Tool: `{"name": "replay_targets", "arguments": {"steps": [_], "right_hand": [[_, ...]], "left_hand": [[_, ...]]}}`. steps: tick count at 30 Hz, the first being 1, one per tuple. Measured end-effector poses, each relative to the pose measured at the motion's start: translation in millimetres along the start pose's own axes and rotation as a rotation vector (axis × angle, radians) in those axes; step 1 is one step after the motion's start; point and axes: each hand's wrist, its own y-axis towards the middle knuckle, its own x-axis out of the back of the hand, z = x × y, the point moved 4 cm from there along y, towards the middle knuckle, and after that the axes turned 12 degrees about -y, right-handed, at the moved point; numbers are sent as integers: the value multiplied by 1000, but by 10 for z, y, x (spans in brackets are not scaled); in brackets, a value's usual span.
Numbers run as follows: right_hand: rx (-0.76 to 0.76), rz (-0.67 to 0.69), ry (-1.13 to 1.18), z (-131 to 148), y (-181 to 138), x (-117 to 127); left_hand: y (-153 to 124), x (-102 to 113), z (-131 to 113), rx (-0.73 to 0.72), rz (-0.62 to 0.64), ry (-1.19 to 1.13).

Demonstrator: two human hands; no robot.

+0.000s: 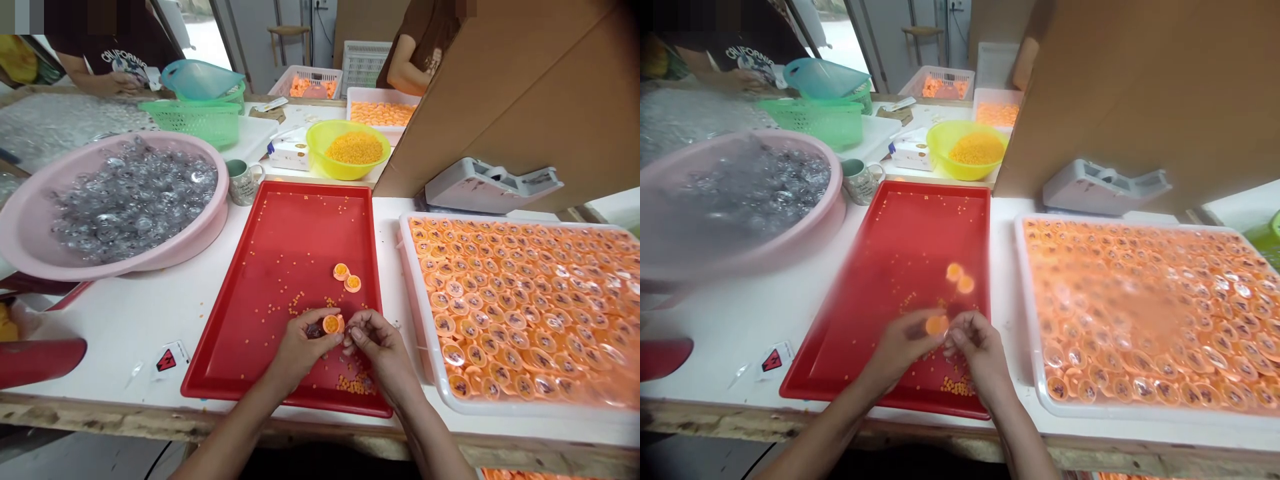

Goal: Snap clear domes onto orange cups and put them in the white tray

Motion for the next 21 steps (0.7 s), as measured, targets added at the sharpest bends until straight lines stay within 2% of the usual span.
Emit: {"name": "replay_targets", "arguments": {"steps": [6, 15, 21], "right_hand": [[-51, -42, -15, -17, 11, -11], [-105, -156, -208, -32, 6, 53], [-57, -218, -247, -32, -23, 69]], "left_hand": [[-88, -76, 16, 46, 77, -78], [-211, -123, 40, -228, 171, 222], [-219, -148, 74, -210, 179, 178]]}}
